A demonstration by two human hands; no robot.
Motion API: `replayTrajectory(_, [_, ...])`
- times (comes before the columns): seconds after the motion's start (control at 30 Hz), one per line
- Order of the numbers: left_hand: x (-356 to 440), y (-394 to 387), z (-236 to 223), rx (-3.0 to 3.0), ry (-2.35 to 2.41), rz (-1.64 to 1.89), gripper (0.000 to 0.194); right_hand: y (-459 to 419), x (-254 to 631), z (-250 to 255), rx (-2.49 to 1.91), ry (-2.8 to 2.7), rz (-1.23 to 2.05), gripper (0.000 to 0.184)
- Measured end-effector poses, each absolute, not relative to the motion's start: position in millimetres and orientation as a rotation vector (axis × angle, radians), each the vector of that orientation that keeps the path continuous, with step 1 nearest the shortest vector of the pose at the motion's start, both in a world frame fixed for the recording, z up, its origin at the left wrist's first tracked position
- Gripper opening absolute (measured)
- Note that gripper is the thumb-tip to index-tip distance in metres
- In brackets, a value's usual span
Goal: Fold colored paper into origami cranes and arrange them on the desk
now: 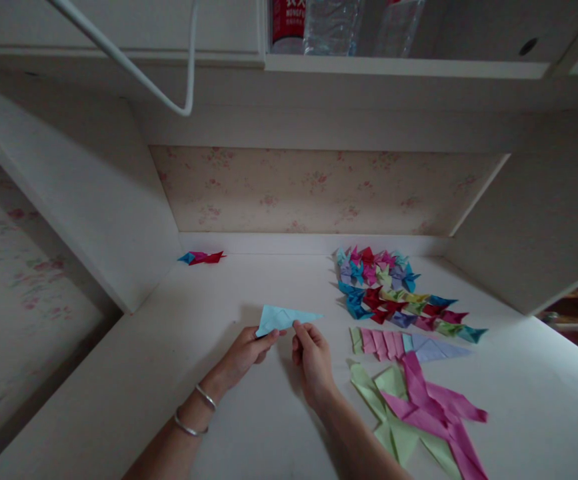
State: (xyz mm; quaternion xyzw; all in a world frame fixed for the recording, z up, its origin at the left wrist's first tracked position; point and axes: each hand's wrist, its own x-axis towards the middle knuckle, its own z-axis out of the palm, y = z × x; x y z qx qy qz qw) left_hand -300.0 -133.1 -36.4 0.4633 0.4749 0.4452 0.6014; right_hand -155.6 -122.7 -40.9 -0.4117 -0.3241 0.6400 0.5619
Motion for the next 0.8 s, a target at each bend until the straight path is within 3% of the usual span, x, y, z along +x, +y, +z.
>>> replayTrajectory(0.33, [-297.9, -135.0, -30.8, 1.073, 1.111, 1.028, 0.04, -123.1, -156.1, -41.5, -0.96, -0.761, 1.502, 0.039])
replayTrajectory(0.8, [-299.7, -131.9, -37.5, 1.057, 1.093, 1.041, 0.045, -122.1, -156.6, -44.8, -0.982, -0.791, 1.48, 0.038])
